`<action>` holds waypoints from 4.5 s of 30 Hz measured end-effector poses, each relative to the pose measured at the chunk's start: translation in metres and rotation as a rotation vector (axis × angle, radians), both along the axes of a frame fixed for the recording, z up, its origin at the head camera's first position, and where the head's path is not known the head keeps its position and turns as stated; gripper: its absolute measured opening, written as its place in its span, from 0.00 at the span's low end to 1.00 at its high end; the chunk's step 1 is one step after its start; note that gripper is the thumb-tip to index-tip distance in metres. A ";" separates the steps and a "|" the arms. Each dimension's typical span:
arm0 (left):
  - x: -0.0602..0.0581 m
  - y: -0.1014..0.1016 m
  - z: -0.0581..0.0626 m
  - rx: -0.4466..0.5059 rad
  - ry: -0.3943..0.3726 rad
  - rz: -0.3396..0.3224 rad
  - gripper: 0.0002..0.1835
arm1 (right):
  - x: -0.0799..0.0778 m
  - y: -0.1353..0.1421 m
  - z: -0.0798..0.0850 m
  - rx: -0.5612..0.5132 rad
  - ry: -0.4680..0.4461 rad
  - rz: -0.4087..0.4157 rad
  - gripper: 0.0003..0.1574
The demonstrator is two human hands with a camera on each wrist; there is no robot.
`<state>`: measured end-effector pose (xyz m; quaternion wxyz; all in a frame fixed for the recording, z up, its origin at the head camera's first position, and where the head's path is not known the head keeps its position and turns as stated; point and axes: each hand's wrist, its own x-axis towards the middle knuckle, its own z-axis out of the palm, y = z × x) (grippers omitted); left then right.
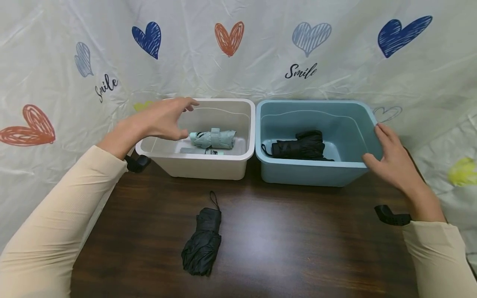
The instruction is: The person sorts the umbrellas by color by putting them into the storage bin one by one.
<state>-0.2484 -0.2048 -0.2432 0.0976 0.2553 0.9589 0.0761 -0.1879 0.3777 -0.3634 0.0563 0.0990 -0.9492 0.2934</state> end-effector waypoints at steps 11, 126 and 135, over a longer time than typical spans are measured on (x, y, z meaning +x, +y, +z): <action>0.010 -0.010 0.000 0.032 0.030 0.047 0.37 | -0.001 0.001 0.000 0.009 -0.002 -0.006 0.53; 0.211 0.017 -0.193 0.332 -0.030 0.396 0.42 | -0.001 -0.002 -0.001 -0.002 0.027 -0.020 0.52; 0.219 0.024 -0.199 0.364 -0.080 0.449 0.44 | -0.001 -0.002 0.000 -0.006 0.031 -0.028 0.52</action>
